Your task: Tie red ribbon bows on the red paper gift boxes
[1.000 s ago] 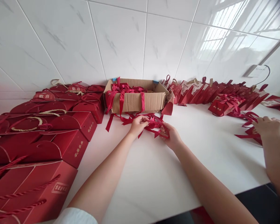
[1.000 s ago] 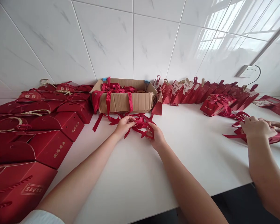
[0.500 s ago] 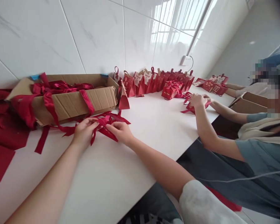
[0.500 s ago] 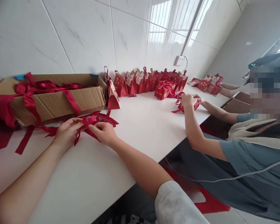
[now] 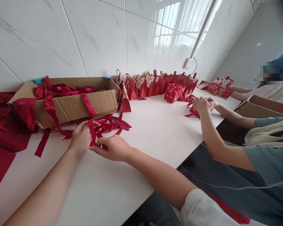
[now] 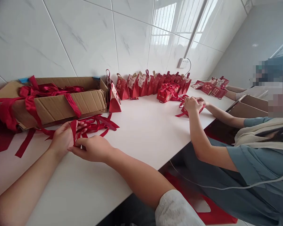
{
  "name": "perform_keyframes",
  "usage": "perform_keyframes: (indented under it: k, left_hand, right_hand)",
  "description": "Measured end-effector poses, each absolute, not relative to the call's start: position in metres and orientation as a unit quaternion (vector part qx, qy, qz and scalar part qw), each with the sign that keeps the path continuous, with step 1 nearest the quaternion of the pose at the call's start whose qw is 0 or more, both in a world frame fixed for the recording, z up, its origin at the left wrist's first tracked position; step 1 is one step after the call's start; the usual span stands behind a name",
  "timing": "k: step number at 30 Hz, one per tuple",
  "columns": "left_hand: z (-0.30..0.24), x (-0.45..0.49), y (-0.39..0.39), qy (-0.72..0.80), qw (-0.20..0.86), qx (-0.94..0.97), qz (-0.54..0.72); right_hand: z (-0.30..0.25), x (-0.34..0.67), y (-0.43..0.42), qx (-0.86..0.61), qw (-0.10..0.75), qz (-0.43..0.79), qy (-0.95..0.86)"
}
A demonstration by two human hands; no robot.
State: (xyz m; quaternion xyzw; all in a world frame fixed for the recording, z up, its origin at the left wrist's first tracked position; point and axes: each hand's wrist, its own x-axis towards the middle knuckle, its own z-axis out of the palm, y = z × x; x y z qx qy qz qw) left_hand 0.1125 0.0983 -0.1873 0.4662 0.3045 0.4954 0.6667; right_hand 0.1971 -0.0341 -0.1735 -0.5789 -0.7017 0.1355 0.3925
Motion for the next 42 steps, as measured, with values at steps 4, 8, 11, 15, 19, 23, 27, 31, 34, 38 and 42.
perform_keyframes:
  k: [4, 8, 11, 15, 19, 23, 27, 31, 34, 38, 42]
  left_hand:
    - [-0.188, 0.111, 0.101, 0.306, 0.659, 0.456, 0.514]
    - [-0.186, 0.110, 0.099, 0.298, 0.663, 0.460, 0.509]
    - [-0.185, 0.107, 0.098, 0.290, 0.672, 0.464, 0.499]
    - [-0.192, 0.105, 0.104, 0.273, 0.689, 0.472, 0.478]
    - [-0.201, 0.104, 0.115, 0.262, 0.695, 0.478, 0.468]
    - [-0.203, 0.105, 0.118, 0.260, 0.698, 0.481, 0.461]
    - [-0.196, 0.107, 0.111, 0.277, 0.694, 0.473, 0.468]
    - [-0.190, 0.107, 0.105, 0.289, 0.694, 0.469, 0.464]
    - [-0.190, 0.106, 0.103, 0.276, 0.695, 0.481, 0.457]
    - [-0.190, 0.104, 0.102, 0.275, 0.691, 0.486, 0.458]
    - [-0.188, 0.105, 0.101, 0.267, 0.693, 0.489, 0.457]
  right_hand:
    - [-0.169, 0.195, -0.038, -0.587, 0.376, 0.128, -0.705]
    - [-0.165, 0.193, -0.041, -0.575, 0.375, 0.110, -0.719]
    - [-0.164, 0.190, -0.043, -0.552, 0.363, 0.102, -0.744]
    - [-0.168, 0.185, -0.044, -0.528, 0.329, 0.083, -0.779]
    - [-0.171, 0.181, -0.044, -0.515, 0.314, 0.088, -0.793]
    - [-0.170, 0.181, -0.045, -0.517, 0.308, 0.107, -0.792]
    - [-0.169, 0.181, -0.045, -0.517, 0.297, 0.115, -0.794]
    - [-0.170, 0.181, -0.044, -0.494, 0.294, 0.102, -0.812]
    - [-0.173, 0.180, -0.041, -0.441, 0.322, 0.080, -0.834]
    - [-0.177, 0.181, -0.037, -0.400, 0.358, 0.059, -0.842]
    - [-0.178, 0.183, -0.037, -0.410, 0.349, 0.073, -0.840]
